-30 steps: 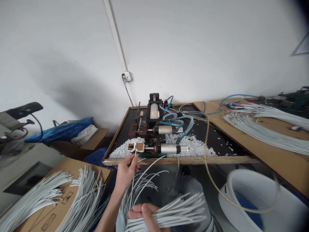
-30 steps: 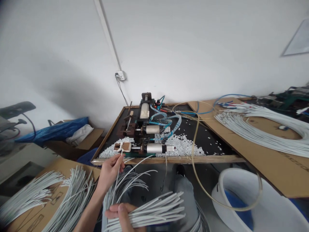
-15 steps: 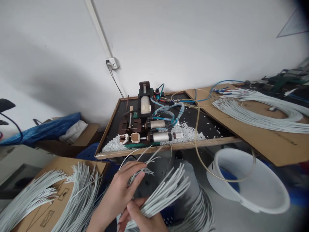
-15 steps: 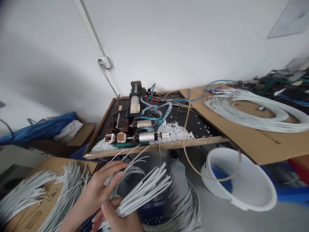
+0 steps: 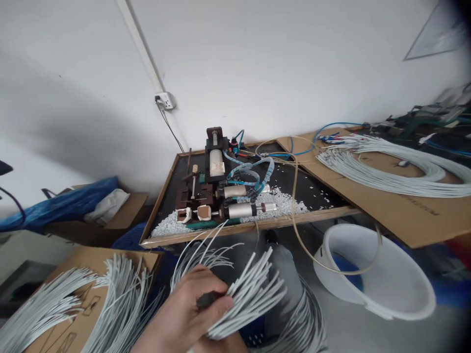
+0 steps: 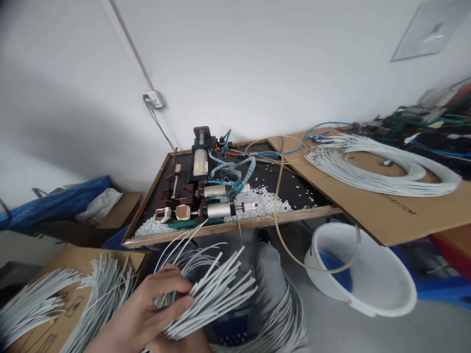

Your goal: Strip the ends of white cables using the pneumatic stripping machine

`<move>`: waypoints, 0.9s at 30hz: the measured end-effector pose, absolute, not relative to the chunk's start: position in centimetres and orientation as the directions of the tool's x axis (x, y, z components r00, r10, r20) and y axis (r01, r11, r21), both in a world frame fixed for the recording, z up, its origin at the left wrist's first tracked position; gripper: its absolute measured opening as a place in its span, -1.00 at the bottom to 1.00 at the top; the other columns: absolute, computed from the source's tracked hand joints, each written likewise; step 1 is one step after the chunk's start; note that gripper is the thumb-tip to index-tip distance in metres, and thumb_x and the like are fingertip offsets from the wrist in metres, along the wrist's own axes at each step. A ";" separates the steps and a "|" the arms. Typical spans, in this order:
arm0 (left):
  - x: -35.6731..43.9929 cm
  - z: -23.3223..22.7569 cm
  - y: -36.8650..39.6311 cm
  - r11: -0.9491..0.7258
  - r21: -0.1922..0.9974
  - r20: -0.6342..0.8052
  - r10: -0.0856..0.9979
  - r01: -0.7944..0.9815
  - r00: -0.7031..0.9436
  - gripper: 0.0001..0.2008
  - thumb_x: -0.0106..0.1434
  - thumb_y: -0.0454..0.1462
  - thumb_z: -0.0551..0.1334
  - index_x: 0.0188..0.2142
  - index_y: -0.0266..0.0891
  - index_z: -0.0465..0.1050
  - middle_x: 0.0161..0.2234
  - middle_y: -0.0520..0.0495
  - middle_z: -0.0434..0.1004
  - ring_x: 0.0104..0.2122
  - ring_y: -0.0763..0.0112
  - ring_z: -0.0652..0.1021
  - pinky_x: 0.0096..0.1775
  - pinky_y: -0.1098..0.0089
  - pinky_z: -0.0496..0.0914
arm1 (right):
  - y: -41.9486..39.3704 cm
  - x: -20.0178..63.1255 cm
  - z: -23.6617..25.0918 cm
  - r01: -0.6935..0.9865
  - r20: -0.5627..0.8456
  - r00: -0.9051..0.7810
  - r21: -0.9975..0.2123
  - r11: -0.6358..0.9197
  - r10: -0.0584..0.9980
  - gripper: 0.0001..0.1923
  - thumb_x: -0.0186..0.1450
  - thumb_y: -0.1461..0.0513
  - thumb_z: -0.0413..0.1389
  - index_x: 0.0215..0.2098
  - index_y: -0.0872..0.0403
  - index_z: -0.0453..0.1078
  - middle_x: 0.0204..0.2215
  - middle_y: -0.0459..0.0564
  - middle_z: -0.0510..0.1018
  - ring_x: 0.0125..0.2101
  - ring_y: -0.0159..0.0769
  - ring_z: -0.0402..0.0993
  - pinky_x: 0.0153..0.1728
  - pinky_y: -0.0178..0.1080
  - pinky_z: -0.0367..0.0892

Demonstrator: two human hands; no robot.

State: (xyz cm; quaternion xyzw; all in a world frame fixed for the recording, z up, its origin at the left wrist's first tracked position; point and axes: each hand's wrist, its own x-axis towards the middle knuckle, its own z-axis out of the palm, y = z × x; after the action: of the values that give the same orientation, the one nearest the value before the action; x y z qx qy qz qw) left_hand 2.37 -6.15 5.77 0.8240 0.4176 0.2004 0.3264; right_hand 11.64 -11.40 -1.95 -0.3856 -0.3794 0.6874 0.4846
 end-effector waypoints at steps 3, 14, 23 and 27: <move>1.6 4.9 -5.9 -0.321 0.787 0.112 0.914 0.527 0.390 -0.80 0.31 -0.17 0.22 -0.39 -0.22 0.49 -0.47 -0.02 0.52 -0.45 0.38 0.49 -0.39 0.45 0.37 | -11.3 12.1 -1.5 -0.332 -0.214 -0.196 -0.904 -0.269 0.957 -0.56 0.25 -0.03 0.16 -0.02 0.03 0.50 0.01 0.01 0.58 0.15 -0.12 0.35 0.25 -0.11 0.13; 1.1 2.9 -5.8 0.051 0.975 -0.051 0.999 0.216 -0.004 -0.68 0.13 -0.04 0.36 -0.38 -0.26 0.43 -0.55 0.11 0.34 -0.79 0.67 0.22 -0.80 0.61 0.09 | -10.8 12.2 -2.5 -0.362 -0.190 -0.159 -0.902 -0.236 0.969 -0.51 0.22 -0.14 0.13 -0.26 0.08 0.59 -0.27 0.07 0.69 -0.18 -0.08 0.59 -0.05 -0.14 0.39; -0.1 2.8 -5.5 0.074 0.996 -0.086 0.967 0.059 0.240 -0.73 0.23 -0.08 0.31 -0.32 -0.26 0.44 -0.51 0.06 0.36 -0.71 0.65 0.26 -0.73 0.63 0.18 | -11.1 11.5 -1.5 -0.548 -0.273 -0.202 -0.765 -0.340 0.940 -0.47 0.15 -0.15 0.21 -0.23 0.11 0.61 -0.43 0.06 0.72 -0.36 -0.11 0.64 -0.21 -0.16 0.48; 0.0 2.9 -5.5 0.047 0.993 -0.063 0.986 0.110 0.154 -0.72 0.25 -0.07 0.29 -0.33 -0.26 0.44 -0.51 0.04 0.41 -0.65 0.57 0.34 -0.66 0.58 0.27 | -10.6 11.6 -1.5 -0.588 -0.345 -0.171 -0.716 -0.376 0.923 -0.42 0.08 -0.19 0.24 -0.27 0.14 0.61 -0.40 0.08 0.72 -0.33 -0.08 0.64 -0.17 -0.14 0.49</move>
State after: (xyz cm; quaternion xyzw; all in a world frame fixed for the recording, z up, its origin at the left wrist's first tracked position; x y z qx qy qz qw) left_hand -0.02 -5.46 2.89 0.5496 0.4985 0.4179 0.5243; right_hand 11.64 -10.61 -1.49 -0.3867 -0.2167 0.7340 0.5146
